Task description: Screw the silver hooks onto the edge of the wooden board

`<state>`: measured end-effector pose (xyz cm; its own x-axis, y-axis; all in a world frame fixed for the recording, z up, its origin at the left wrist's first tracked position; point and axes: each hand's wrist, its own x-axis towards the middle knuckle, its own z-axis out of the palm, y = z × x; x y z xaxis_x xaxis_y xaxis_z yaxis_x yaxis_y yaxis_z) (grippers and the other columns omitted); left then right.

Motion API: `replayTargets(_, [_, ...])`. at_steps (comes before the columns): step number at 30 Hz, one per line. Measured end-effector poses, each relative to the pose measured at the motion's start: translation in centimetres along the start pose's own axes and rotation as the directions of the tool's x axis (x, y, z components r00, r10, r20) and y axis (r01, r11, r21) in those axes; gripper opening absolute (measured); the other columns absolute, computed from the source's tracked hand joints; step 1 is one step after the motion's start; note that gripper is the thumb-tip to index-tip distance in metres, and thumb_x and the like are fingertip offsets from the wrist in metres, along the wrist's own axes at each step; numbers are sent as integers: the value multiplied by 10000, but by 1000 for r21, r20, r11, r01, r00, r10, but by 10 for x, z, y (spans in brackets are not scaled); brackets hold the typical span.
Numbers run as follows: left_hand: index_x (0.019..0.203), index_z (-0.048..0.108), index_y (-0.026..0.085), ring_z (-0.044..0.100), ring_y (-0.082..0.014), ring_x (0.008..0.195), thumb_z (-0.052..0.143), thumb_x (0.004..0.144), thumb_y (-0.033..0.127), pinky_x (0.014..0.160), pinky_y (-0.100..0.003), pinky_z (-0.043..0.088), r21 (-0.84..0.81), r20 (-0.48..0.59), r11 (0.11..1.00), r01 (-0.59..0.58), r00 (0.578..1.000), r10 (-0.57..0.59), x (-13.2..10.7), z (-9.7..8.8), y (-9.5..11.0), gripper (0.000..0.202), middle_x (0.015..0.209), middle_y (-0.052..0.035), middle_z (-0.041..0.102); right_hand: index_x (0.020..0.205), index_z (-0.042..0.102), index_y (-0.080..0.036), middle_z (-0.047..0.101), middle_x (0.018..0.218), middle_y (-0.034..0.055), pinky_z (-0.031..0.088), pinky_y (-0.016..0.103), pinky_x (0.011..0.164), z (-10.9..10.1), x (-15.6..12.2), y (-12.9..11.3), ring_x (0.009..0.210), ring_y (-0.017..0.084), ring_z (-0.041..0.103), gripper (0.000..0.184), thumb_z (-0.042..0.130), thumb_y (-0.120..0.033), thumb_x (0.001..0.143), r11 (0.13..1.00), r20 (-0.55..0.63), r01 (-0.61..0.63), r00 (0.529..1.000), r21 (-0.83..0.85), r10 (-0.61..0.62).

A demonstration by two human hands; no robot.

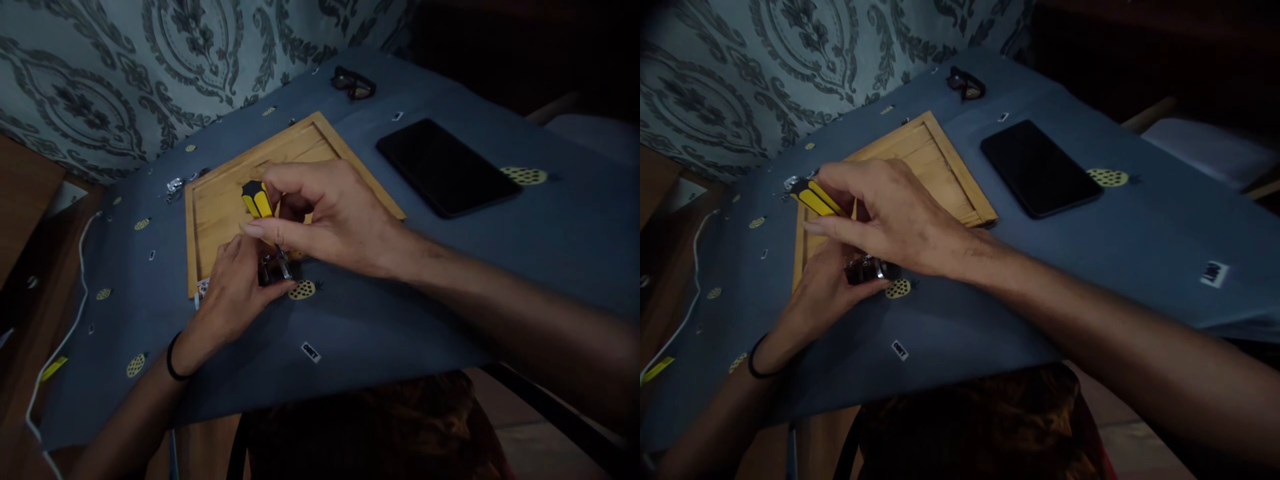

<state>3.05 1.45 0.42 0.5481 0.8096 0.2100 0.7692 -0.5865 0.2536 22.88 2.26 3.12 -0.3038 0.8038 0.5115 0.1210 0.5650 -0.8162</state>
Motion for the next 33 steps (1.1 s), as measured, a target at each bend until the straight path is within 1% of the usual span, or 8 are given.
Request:
replayTargets(5, [1190, 570, 182, 667, -320, 1077, 845, 790, 387, 903, -464, 530, 10, 0, 1000, -22, 1000, 22, -1, 1, 0, 527, 1131, -94, 695, 700, 502, -199, 515, 687, -43, 422, 230, 618, -4, 2, -2, 692, 93, 509, 394, 596, -447, 990, 997, 81, 71, 994, -22, -69])
replayTargets(13, [1232, 608, 184, 646, -336, 1154, 830, 820, 395, 968, -488, 510, 4, 54, 1000, -1, 999, 1, -4, 3, -2, 513, 1177, -102, 697, 676, 410, -223, 465, 638, -53, 423, 262, 645, 1, 0, 2, 640, 104, 451, 433, 650, -458, 950, 986, 0, 84, 996, -142, -84])
replayTargets(16, [1245, 601, 185, 634, -347, 1185, 835, 816, 372, 985, -497, 495, -6, 48, 1000, -5, 999, 6, -3, 3, -2, 523, 1207, -110, 694, 680, 431, -225, 475, 648, -46, 432, 274, 662, 3, -1, 0, 643, 110, 456, 455, 618, -532, 959, 986, -10, 95, 995, -138, -97])
replayTargets(18, [1235, 589, 184, 640, -348, 1166, 846, 801, 360, 969, -496, 497, -14, 42, 1000, -2, 999, 2, -2, 2, -1, 535, 1195, -107, 700, 679, 458, -224, 489, 662, -36, 437, 281, 663, 2, -3, -4, 646, 114, 466, 472, 608, -575, 956, 986, -44, 107, 993, -127, -113])
replayTargets(22, [1306, 514, 191, 676, -314, 1034, 883, 760, 381, 905, -476, 512, -64, 22, 998, 8, 1000, -7, 1, -2, 2, 685, 1083, -65, 718, 689, 494, -223, 525, 695, -25, 451, 279, 611, -2, -5, -14, 615, 110, 491, 472, 629, -602, 937, 993, -240, 51, 968, -107, -76])
replayTargets(25, [1371, 447, 222, 677, -301, 1066, 882, 770, 384, 933, -475, 506, -120, 53, 993, 14, 999, -8, 0, -4, 4, 760, 1093, -42, 726, 687, 507, -225, 549, 695, -29, 439, 286, 535, -3, -4, -17, 563, 107, 509, 466, 672, -602, 907, 996, -340, 33, 939, -79, -58])
replayTargets(29, [1365, 442, 228, 655, -324, 1124, 891, 757, 398, 974, -488, 494, -87, 54, 996, 14, 998, -9, 0, -4, 5, 774, 1097, -46, 733, 710, 567, -229, 577, 687, -19, 435, 318, 529, -1, -3, -12, 560, 128, 544, 412, 695, -570, 903, 995, -338, -6, 941, -99, -28])
replayTargets(33, [1351, 444, 202, 648, -326, 1095, 902, 737, 445, 960, -478, 493, -53, 70, 999, 1, 998, 3, 1, -4, 7, 804, 1133, -78, 715, 699, 581, -245, 589, 661, -7, 428, 343, 533, 2, -6, -7, 571, 157, 561, 358, 729, -507, 895, 969, -308, -62, 951, -238, -15])
